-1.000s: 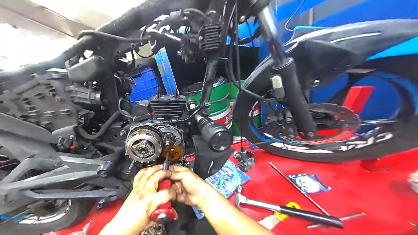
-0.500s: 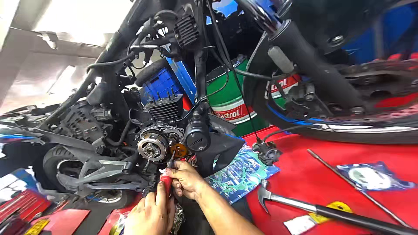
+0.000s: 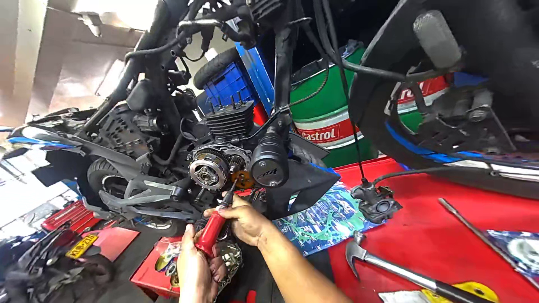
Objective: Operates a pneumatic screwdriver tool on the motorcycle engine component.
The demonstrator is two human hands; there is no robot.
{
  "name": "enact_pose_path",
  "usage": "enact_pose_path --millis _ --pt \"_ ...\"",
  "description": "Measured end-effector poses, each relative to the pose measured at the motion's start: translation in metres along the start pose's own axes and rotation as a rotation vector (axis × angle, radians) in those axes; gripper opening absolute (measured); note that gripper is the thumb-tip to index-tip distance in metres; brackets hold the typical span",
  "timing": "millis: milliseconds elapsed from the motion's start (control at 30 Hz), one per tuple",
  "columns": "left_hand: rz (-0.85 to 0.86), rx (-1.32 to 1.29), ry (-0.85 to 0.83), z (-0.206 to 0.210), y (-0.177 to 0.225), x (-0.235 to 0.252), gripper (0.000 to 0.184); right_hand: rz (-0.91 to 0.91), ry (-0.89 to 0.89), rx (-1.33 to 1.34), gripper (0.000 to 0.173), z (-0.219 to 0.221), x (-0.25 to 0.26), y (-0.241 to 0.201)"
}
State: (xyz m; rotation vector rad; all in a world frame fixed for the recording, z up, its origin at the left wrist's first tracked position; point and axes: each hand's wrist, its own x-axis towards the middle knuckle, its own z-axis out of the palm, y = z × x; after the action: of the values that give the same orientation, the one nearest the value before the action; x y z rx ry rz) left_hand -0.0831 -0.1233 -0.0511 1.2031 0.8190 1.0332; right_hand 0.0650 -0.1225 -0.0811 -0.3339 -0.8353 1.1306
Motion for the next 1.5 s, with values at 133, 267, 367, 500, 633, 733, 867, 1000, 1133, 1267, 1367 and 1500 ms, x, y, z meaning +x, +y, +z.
enact_pose_path --millis 133,267,367,500,633,733,867,1000,1133,1267,1367,1500 --pt "0.506 0.739 -0.078 -0.02 0.005 -0.008 0.052 -0.051 -0.047 0.239 0.045 -0.004 0.001 0.008" --pt "1.085 1.566 0.045 -0.017 0.012 -0.012 0.069 -0.121 -0.088 0.269 0.045 -0.009 0.001 0.017" --pt "1.364 1.797 0.089 -0.015 0.018 0.0 0.041 -0.118 -0.068 0.247 0.046 -0.007 0.005 0.017" --pt "1.567 1.871 -0.008 -0.011 0.029 0.007 0.036 -0.158 -0.053 0.259 0.045 -0.003 0.008 0.018" --pt "1.702 1.843 -0.001 -0.008 0.025 0.014 0.035 -0.206 -0.172 0.336 0.05 -0.009 0.004 0.023" --pt "1.477 1.71 0.052 -0.007 0.02 0.013 0.041 -0.223 -0.207 0.329 0.054 -0.013 0.006 0.026" --pt "0.84 1.213 0.136 0.006 0.025 0.0 0.033 -0.217 0.042 0.163 0.038 0.007 0.003 0.021" --pt "0.397 0.622 0.125 0.013 0.026 0.0 0.019 -0.167 0.4 -0.086 0.043 0.033 0.016 0.014" --pt "0.562 1.134 0.038 -0.002 0.028 -0.021 0.063 -0.155 0.48 -0.09 0.035 0.038 0.016 0.013" --pt "1.324 1.94 -0.116 -0.02 0.035 -0.023 0.049 -0.148 0.474 -0.053 0.04 0.04 0.01 0.011" --pt "1.518 2.19 -0.249 -0.01 0.057 -0.016 0.032 -0.147 0.47 -0.004 0.044 0.042 0.01 0.01" --pt "1.258 2.197 -0.299 0.006 0.068 -0.015 0.039 -0.181 0.483 -0.012 0.03 0.042 0.013 0.009"
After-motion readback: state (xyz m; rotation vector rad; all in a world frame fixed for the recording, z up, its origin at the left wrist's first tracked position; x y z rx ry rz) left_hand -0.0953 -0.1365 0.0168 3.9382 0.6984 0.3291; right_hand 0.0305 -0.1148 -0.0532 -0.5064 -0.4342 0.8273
